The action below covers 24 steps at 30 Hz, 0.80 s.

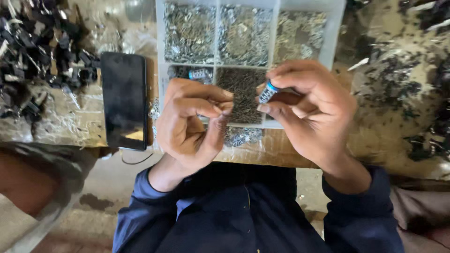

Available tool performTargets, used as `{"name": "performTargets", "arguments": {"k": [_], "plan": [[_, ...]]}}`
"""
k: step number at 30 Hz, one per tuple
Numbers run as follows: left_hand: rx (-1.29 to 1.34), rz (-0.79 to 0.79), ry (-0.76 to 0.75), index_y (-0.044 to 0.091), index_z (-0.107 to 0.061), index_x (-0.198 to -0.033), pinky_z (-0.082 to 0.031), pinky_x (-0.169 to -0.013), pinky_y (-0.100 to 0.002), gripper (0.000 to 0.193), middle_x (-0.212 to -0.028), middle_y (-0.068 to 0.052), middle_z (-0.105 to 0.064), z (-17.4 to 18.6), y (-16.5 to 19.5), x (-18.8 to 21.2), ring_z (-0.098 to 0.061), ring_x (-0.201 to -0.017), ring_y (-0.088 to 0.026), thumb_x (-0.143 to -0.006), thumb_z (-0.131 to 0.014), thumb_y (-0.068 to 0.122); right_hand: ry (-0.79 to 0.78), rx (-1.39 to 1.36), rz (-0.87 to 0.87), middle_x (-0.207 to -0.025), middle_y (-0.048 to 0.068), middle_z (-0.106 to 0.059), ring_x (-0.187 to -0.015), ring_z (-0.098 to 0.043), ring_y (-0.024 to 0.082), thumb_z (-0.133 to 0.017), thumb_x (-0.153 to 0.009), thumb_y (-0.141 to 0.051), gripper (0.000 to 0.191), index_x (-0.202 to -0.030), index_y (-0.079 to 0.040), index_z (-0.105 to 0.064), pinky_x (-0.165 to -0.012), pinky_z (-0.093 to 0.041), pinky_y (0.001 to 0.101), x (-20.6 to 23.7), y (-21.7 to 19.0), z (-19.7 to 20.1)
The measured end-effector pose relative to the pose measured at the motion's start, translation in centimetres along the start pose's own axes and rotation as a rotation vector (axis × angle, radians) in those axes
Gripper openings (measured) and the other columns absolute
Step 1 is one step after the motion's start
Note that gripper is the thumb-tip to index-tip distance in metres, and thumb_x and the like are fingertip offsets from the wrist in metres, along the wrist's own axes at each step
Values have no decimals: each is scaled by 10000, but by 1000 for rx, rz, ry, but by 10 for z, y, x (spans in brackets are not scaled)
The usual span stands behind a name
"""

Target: The person assembles pin tumbler lock cylinders at a workbench. They pick small metal pins and springs from a compartment tray, press them into the open cylinder held in the other hand, and occasionally insert a key into the cylinder while working.

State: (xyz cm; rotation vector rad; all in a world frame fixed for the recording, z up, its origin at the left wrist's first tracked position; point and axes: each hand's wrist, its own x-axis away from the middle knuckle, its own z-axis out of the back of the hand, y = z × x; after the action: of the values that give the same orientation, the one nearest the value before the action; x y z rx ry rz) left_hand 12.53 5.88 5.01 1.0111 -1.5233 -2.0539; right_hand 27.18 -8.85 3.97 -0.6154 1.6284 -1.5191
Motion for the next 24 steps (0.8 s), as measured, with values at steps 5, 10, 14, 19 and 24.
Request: {"name": "performTargets", "arguments": {"k": [5,10,14,19,24], "plan": [[-348,-216,-226,30,-670,-1031,-503,-887,-385,223,-1108,-117,-721,-4,-1,-6,-649,-1017,-296,-846,-736,-74,21,-53,18,-1329,148,-591,-1159,-703,198,-721,-1018,108,347,-1328,51,-576,-982,-670,293,-1,0,-2],[-463,-247,-367,28,-678,-1077,-528,-916,-371,156,-1135,-99,-725,5,12,-6,-671,-1045,-278,-960,-754,-41,53,-204,83,-1314,132,-612,-1162,-730,196,-716,-1056,118,390,-1398,-14,-584,-953,-711,302,26,-7,17],[-541,-388,-689,9,-701,-1049,-541,-817,-406,152,-1014,-114,-720,8,48,-14,-665,-921,-289,-911,-760,30,257,-188,112,-1282,137,-688,-1039,-755,203,-681,-928,57,465,-1366,-93,-635,-792,-718,293,111,-19,49],[-468,-692,-817,29,-680,-947,-519,-625,-416,219,-846,-136,-690,-82,43,-45,-669,-779,-305,-768,-721,150,638,-433,-63,-1249,195,-640,-1032,-702,274,-725,-861,194,471,-1282,-10,-681,-823,-663,350,217,-8,39],[-1191,-861,-927,76,-742,-896,-518,-685,-392,30,-853,-89,-720,-215,-31,-63,-651,-822,-234,-884,-725,98,672,-551,-256,-1284,187,-607,-1077,-684,296,-719,-854,180,430,-1239,-1,-658,-846,-649,377,260,2,-3]]}}
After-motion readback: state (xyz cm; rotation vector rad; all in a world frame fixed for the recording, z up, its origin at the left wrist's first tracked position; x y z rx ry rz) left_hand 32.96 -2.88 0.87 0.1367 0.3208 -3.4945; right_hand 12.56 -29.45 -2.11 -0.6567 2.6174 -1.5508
